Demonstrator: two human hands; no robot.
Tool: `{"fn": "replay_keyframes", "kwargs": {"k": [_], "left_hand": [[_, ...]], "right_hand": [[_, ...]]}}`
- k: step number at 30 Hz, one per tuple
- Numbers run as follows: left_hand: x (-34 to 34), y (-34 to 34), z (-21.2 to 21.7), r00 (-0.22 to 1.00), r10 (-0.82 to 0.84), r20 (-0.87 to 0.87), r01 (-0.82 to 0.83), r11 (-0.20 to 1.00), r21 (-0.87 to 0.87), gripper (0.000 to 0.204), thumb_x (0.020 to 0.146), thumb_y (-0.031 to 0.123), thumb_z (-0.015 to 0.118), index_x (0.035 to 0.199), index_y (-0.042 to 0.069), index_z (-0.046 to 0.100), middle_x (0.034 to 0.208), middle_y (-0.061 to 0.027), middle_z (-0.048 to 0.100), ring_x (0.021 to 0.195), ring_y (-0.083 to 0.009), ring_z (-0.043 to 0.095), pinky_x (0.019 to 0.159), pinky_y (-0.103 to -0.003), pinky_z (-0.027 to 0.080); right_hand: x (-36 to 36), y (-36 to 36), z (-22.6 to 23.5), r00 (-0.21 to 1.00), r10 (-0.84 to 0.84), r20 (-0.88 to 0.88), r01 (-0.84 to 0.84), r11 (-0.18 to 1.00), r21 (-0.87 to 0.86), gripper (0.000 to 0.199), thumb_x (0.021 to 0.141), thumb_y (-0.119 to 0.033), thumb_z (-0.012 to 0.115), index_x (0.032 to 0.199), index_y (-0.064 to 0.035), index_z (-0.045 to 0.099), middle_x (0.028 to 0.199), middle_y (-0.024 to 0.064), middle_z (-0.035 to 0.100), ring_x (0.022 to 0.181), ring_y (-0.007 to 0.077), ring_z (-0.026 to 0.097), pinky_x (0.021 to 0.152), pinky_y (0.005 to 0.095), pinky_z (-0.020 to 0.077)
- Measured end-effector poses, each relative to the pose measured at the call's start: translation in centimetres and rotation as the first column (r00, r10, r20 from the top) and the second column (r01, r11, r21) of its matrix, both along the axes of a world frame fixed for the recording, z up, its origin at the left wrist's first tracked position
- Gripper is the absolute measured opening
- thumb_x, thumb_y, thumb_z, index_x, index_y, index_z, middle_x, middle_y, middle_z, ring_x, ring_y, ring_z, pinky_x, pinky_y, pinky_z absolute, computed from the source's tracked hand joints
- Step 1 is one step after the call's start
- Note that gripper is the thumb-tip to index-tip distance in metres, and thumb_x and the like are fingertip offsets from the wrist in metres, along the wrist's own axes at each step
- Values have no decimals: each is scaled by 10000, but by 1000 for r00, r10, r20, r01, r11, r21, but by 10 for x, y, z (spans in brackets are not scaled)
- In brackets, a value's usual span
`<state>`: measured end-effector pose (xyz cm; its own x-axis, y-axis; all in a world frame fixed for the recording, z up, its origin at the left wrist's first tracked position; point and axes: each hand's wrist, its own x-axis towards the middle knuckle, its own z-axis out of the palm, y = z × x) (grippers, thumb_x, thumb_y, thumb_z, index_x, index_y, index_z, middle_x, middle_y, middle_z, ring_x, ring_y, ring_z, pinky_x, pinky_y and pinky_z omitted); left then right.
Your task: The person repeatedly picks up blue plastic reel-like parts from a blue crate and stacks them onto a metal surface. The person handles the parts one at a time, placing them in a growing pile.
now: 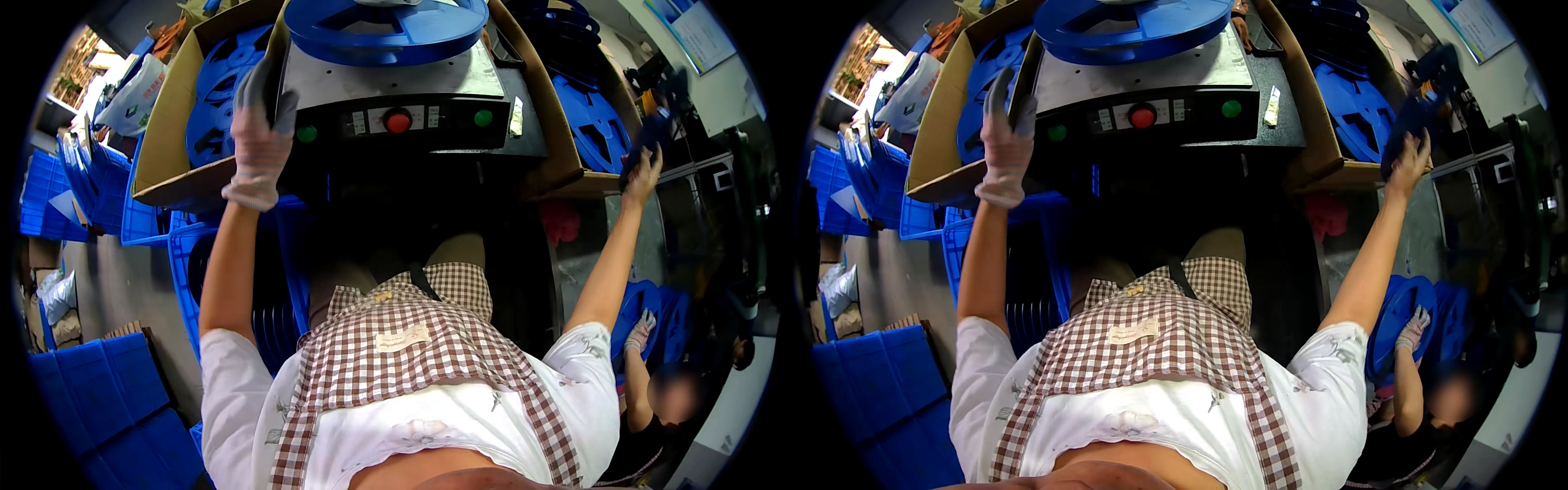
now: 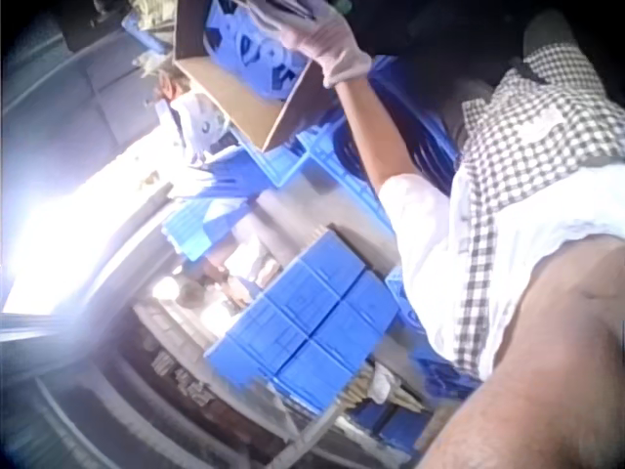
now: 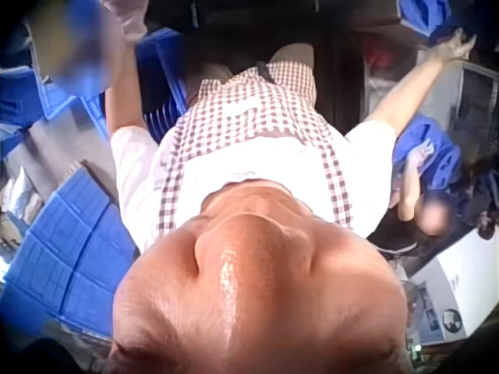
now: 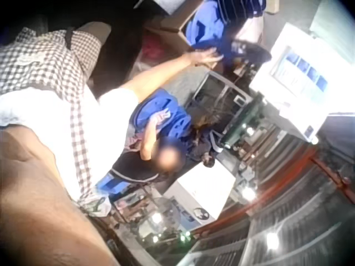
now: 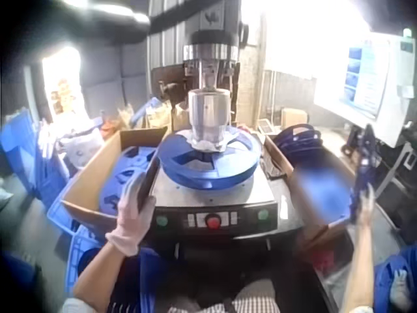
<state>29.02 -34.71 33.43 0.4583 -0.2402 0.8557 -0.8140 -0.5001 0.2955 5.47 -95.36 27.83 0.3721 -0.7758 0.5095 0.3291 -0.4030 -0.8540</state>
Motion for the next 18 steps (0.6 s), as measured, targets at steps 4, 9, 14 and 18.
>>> {"fn": "replay_keyframes", "kwargs": {"k": [4,9,14,18], "left_hand": [[16,-33,44,976,-3,218,-70,943,325,448,889,131,652,1308,39,520,1163,-125,628,1032,-288,626,893,-374,487],[26,-64,69,980,-93,174,-31,798,602,444,786,57,541,1230,65,563,1113,-120,622,1086,-265,577,978,-399,434],[80,-73,38,937,-43,346,-221,695,684,306,841,166,532,1136,138,609,1029,-70,626,1010,-258,591,909,-416,449],[92,-73,45,898,44,438,-330,726,604,216,912,160,457,1051,130,620,923,-77,629,895,-268,619,813,-410,483]], "right_hand": [[-41,73,28,763,539,355,-641,699,317,484,973,-394,491,1250,3,474,1103,132,566,984,220,553,929,339,440],[-75,150,35,634,652,415,-773,531,347,478,967,-400,476,1206,13,452,998,107,525,888,189,526,865,323,442],[-110,228,33,729,583,359,-684,643,344,504,965,-385,471,1232,34,386,993,127,487,872,195,498,844,328,423],[-127,249,21,745,556,368,-665,657,355,521,945,-389,518,1227,32,396,983,127,503,860,183,511,812,318,429]]}}
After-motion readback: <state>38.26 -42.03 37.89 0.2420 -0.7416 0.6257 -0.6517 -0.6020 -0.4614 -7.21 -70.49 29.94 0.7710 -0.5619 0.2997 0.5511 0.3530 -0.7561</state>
